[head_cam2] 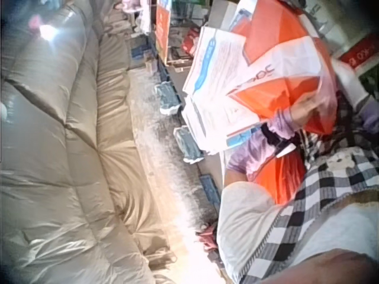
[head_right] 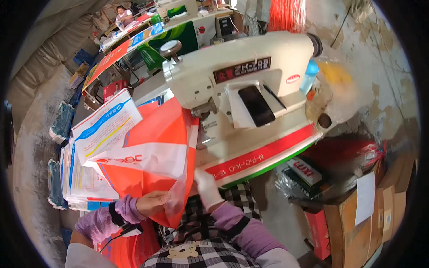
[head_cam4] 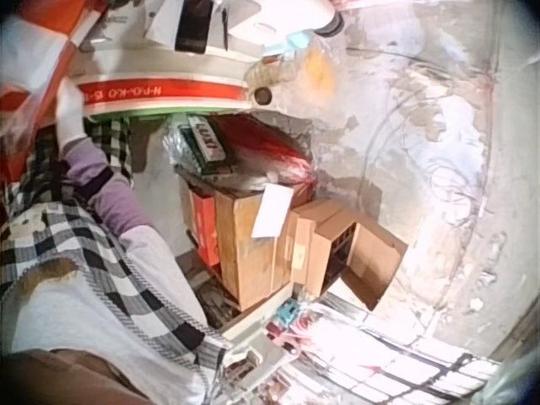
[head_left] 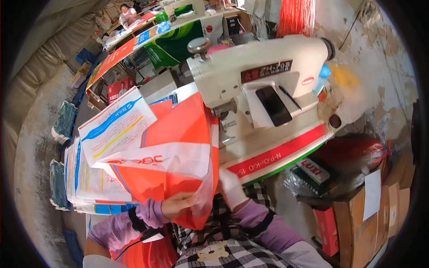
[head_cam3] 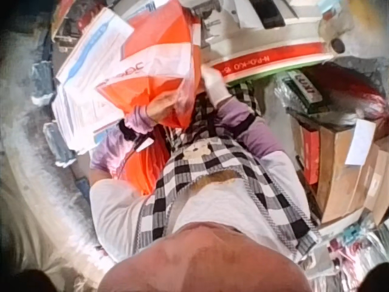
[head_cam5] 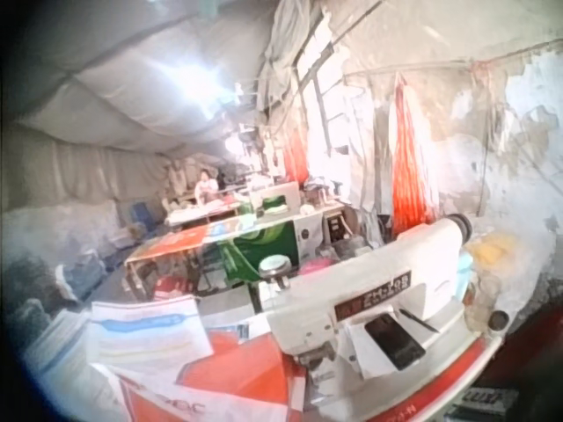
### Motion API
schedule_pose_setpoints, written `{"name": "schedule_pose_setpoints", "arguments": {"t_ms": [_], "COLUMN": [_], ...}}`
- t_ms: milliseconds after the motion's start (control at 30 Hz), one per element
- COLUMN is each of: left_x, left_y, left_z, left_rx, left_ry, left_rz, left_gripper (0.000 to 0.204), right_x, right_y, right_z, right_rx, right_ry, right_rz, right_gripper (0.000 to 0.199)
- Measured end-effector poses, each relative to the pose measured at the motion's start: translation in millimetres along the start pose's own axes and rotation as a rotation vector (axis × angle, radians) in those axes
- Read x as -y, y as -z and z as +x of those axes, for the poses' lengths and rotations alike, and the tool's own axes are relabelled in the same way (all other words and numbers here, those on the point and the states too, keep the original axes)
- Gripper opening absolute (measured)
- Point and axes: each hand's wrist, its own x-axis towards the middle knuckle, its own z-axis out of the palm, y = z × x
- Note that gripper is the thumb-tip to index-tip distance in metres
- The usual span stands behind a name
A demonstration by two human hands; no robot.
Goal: Operating an industrial sewing machine to stitch the edges of large woven plastic bags.
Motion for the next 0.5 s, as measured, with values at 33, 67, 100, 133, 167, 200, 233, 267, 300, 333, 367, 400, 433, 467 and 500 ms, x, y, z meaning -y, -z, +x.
{"name": "schedule_pose_setpoints", "arguments": {"t_ms": [33, 67, 100, 133, 167, 200, 233, 267, 300, 333, 367, 400, 433, 467, 500], "left_x": [-9.7, -21.0, -33.4, -47.8, -63.8, -77.8, -86.1, -90.3, -80.1, -64.8, -50.7, -42.2, -44.5, -49.2, -55.6], "left_y": [-12.0, -19.1, -29.2, -39.2, -52.0, -63.4, -74.0, -82.4, -81.6, -79.3, -75.3, -70.6, -75.3, -80.6, -84.5], "left_z": [-0.1, 13.0, 16.8, 19.6, 22.6, 29.7, 34.5, 38.7, 41.1, 44.7, 43.4, 44.5, 46.8, 50.4, 52.2], "left_rx": [0.026, 0.093, 0.134, 0.105, 0.091, 0.087, 0.074, 0.083, 0.182, 0.288, 0.372, 0.447, 0.528, 0.607, 0.683], "left_ry": [-0.053, -0.1, -0.148, -0.06, -0.213, -0.379, -0.559, -0.74, -0.632, -0.53, -0.41, -0.315, -0.235, -0.156, -0.078], "left_rz": [0.199, 0.406, 0.614, 0.816, 1.206, 1.583, 1.952, 1.995, 2.024, 2.048, 2.067, 2.089, 2.052, 2.01, 1.963], "left_gripper": [0.029, 0.028, 0.028, 0.016, 0.014, 0.012, 0.011, 0.006, 0.005, 0.004, 0.004, 0.009, 0.01, 0.011, 0.012], "right_x": [23.9, 28.1, 27.0, 26.7, 24.8, 21.3, 19.7, 22.6, 23.9, 24.1, 30.9, 41.1, 46.8, 25.4, 20.8], "right_y": [-7.8, -7.6, -11.7, -11.4, -10.8, -8.4, -8.1, -8.8, -10.6, -12.6, -17.5, -21.7, -23.4, -19.7, -19.0], "right_z": [-8.2, -9.2, -11.8, -18.5, -24.0, -29.0, -37.7, -46.7, -55.0, -64.4, -65.9, -62.9, -59.9, -48.8, -52.5], "right_rx": [-0.063, -0.065, -0.042, -0.042, -0.032, -0.03, -0.02, -0.002, 0.016, -0.07, -0.059, -0.047, -0.045, -0.088, -0.084], "right_ry": [-0.241, -0.061, 0.103, 0.133, 0.158, 0.178, 0.18, 0.185, 0.189, 0.27, 0.161, 0.051, -0.047, 0.235, 0.218], "right_rz": [0.36, 0.162, -0.03, -0.063, -0.095, -0.133, -0.133, -0.14, -0.147, -0.301, -0.341, -0.383, -0.424, -0.57, -0.702], "right_gripper": [0.032, 0.036, 0.041, 0.044, 0.047, 0.049, 0.051, 0.052, 0.053, 0.051, 0.051, 0.05, 0.05, 0.05, 0.051]}}
